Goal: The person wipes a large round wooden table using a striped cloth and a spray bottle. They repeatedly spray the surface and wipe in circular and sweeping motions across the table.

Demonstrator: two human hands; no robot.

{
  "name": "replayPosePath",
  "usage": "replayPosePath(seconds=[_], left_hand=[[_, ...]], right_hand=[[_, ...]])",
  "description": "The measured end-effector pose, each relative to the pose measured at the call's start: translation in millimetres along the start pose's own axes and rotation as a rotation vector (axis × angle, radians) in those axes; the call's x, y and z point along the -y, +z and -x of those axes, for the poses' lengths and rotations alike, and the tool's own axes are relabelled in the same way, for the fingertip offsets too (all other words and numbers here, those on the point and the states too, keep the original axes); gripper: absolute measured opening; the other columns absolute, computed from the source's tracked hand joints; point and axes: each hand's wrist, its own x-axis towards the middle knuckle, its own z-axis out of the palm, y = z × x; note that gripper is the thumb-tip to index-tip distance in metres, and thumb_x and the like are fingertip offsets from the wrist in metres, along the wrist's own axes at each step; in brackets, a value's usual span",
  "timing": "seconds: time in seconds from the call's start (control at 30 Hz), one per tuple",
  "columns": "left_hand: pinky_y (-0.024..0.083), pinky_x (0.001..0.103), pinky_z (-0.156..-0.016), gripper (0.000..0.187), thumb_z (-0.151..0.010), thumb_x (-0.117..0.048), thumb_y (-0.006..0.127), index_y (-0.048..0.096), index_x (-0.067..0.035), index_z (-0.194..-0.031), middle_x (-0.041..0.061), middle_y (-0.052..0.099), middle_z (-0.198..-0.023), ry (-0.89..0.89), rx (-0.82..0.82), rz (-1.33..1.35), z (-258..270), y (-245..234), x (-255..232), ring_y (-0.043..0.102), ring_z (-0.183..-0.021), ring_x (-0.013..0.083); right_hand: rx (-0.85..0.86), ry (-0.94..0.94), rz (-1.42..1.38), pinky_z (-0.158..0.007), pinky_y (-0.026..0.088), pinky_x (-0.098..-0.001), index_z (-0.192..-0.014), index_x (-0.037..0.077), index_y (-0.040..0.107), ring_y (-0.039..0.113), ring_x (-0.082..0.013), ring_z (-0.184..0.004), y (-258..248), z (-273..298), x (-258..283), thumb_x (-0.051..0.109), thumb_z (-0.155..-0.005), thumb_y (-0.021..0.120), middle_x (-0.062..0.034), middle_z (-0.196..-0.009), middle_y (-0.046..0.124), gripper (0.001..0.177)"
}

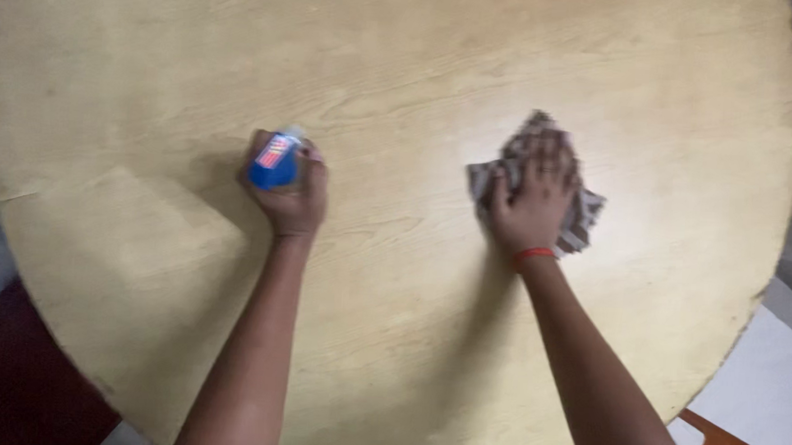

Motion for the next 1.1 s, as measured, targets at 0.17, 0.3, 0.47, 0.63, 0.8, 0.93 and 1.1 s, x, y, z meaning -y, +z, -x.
replayPosePath(seconds=[0.17,0.3,0.47,0.63,0.8,0.93,1.1], left_hand=[[0.053,0.032,-0.066,0.022,-0.083,-0.011,0.075,0.053,-0.006,-0.083,0.006,0.062,-0.075,0.025,0.294,-0.088,39.4,58.8,-42.1,0.062,-0.065,0.019],[0.056,0.031,-0.066,0.019,-0.081,-0.009,0.072,0.053,-0.007,-0.085,0.006,0.066,-0.076,0.027,0.321,-0.067,54.3,83.5,-57.3,0.067,-0.067,0.0179],[0.054,0.03,-0.066,0.018,-0.083,-0.006,0.069,0.051,-0.007,-0.085,0.006,0.064,-0.076,0.023,0.317,-0.054,56.1,90.8,-57.1,0.064,-0.065,0.0172],[0.05,0.029,-0.064,0.021,-0.083,-0.006,0.068,0.047,-0.005,-0.084,0.007,0.058,-0.073,0.014,0.305,-0.034,55.3,95.4,-51.4,0.058,-0.063,0.0164],[0.051,0.031,-0.065,0.019,-0.083,-0.007,0.069,0.05,-0.005,-0.082,0.007,0.06,-0.073,-0.005,0.332,-0.008,61.4,118.3,-51.2,0.06,-0.064,0.0172],[0.052,0.032,-0.065,0.018,-0.081,-0.008,0.072,0.054,-0.004,-0.084,0.009,0.061,-0.076,0.074,0.361,-0.032,64.0,137.5,-49.7,0.063,-0.067,0.0196],[0.054,0.032,-0.066,0.017,-0.082,-0.007,0.067,0.05,-0.005,-0.085,0.007,0.063,-0.076,-0.008,0.432,0.019,59.3,138.4,-49.6,0.064,-0.065,0.0187]], right_hand=[[0.165,-0.252,-0.027,-0.127,0.01,-0.0557,-0.159,0.008,0.041,0.02,-0.0355,-0.159,-15.0,11.3,-9.0,0.044,-0.096,0.052,-0.0162,-0.169,0.03,0.073],[0.232,-0.35,-0.066,-0.131,0.012,-0.0518,-0.16,0.011,0.041,0.022,-0.0308,-0.161,-42.5,53.9,-29.0,0.044,-0.099,0.049,-0.0101,-0.171,0.031,0.07],[0.129,-0.155,-0.037,-0.128,0.012,-0.0529,-0.161,0.012,0.04,0.022,-0.0321,-0.158,-56.4,59.1,-67.8,0.047,-0.099,0.048,-0.0118,-0.17,0.031,0.071],[-0.026,0.028,0.018,-0.128,0.011,-0.055,-0.163,0.008,0.039,0.021,-0.0351,-0.159,-29.8,3.3,-82.6,0.048,-0.102,0.049,-0.016,-0.17,0.031,0.073],[0.178,-0.083,-0.06,-0.138,0.017,-0.0492,-0.15,0.018,0.053,0.029,-0.0287,-0.16,-10.4,-34.0,-53.0,0.059,-0.096,0.051,-0.0087,-0.164,0.041,0.068],[0.171,-0.38,-0.167,-0.127,0.015,-0.0563,-0.156,0.008,0.046,0.024,-0.0374,-0.158,-14.7,4.0,-5.2,0.053,-0.092,0.053,-0.0162,-0.167,0.035,0.078],[0.31,-0.312,-0.231,-0.128,0.01,-0.0529,-0.158,0.01,0.045,0.022,-0.0334,-0.159,-55.8,119.9,-1.6,0.05,-0.093,0.052,-0.0144,-0.169,0.033,0.076]])
